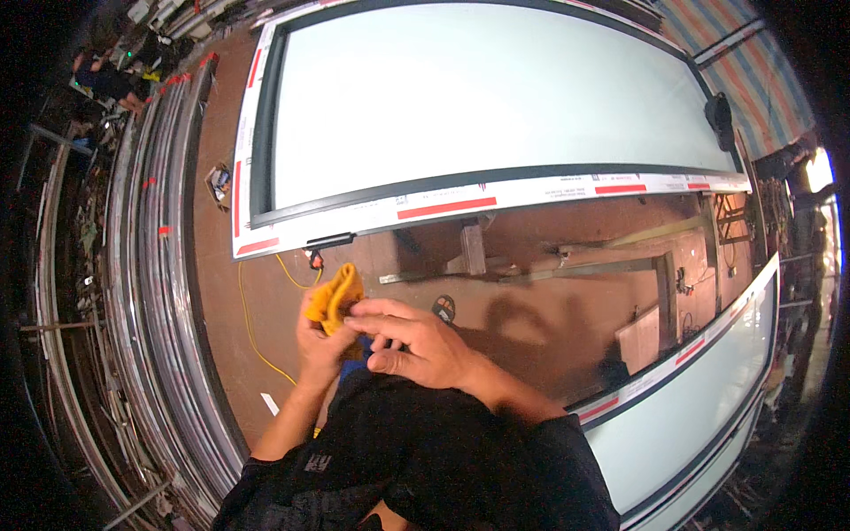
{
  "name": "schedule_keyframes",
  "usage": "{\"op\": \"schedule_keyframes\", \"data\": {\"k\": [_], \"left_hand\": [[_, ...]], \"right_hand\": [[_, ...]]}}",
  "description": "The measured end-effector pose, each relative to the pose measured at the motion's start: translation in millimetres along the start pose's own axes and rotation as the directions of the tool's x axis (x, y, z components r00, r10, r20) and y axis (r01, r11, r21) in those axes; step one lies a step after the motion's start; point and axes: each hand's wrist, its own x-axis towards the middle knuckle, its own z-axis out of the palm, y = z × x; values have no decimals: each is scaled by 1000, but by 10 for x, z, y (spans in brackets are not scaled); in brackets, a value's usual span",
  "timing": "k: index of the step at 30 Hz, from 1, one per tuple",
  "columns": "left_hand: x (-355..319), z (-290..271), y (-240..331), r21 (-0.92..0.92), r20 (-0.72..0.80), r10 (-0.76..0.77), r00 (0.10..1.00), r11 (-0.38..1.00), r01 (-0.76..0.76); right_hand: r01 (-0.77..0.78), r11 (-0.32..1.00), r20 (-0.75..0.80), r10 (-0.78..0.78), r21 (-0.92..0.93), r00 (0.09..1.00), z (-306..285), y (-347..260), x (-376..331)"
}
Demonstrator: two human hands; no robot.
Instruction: The person wipes the edges and surfaces of several large window frames using a yellow cloth. They move between frames, cleaning each one methodically, and briefly place a cap on a nearby motorcycle before resuming cleaning.
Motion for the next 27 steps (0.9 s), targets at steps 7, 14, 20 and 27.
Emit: {"op": "schedule_keyframes", "data": {"k": [7,14,20,27], "left_hand": [[866,-553,80,-346,-47,-90,995,936,68],[2091,-1387,310,134,-244,-18,970,990,52],[2579,-1530,561,550,-81,-66,995,829,99],[2765,-1309,559,966,173,-275,946,237,-108]], "right_hand": [[-173,891,-501,-69,-420,862,-947,435,211],[-614,774,-944,67,-155,323,-1561,752,-111],[-671,600,-885,-153,-436,439,-2201,1052,-95],[-707,410,-811,-182,-577,556,-3087,1424,116]]}}
